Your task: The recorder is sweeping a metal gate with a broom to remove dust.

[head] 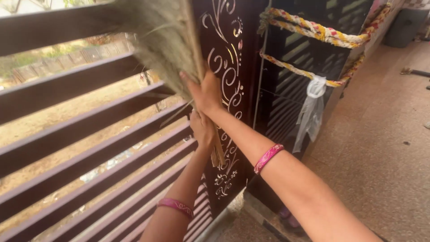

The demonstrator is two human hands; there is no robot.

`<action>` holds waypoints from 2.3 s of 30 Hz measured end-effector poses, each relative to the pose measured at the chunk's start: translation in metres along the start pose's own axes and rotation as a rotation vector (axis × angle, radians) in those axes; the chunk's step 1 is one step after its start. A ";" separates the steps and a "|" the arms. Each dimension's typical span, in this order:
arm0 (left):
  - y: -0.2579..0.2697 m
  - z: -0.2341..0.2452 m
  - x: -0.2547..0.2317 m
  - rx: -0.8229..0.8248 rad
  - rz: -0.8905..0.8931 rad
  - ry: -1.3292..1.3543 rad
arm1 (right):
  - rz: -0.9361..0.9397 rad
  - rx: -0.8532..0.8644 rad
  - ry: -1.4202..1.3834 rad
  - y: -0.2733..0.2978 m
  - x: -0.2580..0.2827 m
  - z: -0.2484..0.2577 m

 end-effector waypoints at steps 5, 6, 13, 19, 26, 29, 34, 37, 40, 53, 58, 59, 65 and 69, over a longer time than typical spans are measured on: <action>0.004 -0.032 0.011 0.013 -0.025 0.154 | 0.245 -0.060 0.045 0.003 0.014 0.036; 0.005 -0.038 0.012 0.012 -0.038 0.252 | 0.114 0.043 0.125 0.003 0.012 0.038; -0.024 -0.088 0.009 -0.099 -0.108 0.062 | 0.192 0.132 0.016 -0.042 -0.022 0.069; -0.051 -0.101 0.039 -0.122 -0.221 0.054 | 0.061 0.145 -0.031 -0.066 -0.059 0.072; -0.043 -0.063 0.050 -0.063 -0.177 -0.139 | 0.126 0.131 -0.100 -0.050 -0.074 0.050; -0.038 -0.046 0.071 -0.059 -0.130 -0.228 | 0.125 0.112 -0.213 -0.037 -0.080 0.040; -0.018 -0.029 0.056 0.056 -0.076 -0.184 | 0.211 0.030 -0.295 -0.003 -0.062 0.044; -0.015 -0.036 0.054 0.172 -0.077 -0.078 | 0.344 -0.028 -0.323 0.012 -0.031 0.060; -0.024 -0.050 0.059 0.095 -0.102 -0.068 | 0.298 0.032 -0.360 0.001 -0.020 0.072; -0.046 -0.164 0.046 0.277 0.320 -0.033 | -0.189 -0.145 0.013 -0.060 -0.124 0.148; -0.050 -0.185 0.037 0.387 0.178 0.213 | 0.258 -0.513 0.387 -0.051 -0.070 0.172; -0.053 -0.185 0.038 0.345 0.180 0.241 | 0.075 -0.455 0.365 -0.058 -0.070 0.168; -0.048 -0.129 0.045 -0.023 0.266 0.091 | -0.025 -0.203 0.274 -0.065 -0.073 0.109; -0.030 -0.093 0.061 -0.216 0.016 -0.013 | 0.123 -0.016 0.133 -0.037 -0.057 0.075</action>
Point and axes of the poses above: each hand's wrist, its own y-axis away from the middle knuckle, its own z-axis out of the back of the hand, x = y × z, the point moved 4 cm from there along -y, towards the middle knuckle, and after that the axes turned 7 degrees about x, right-handed, at the moved point
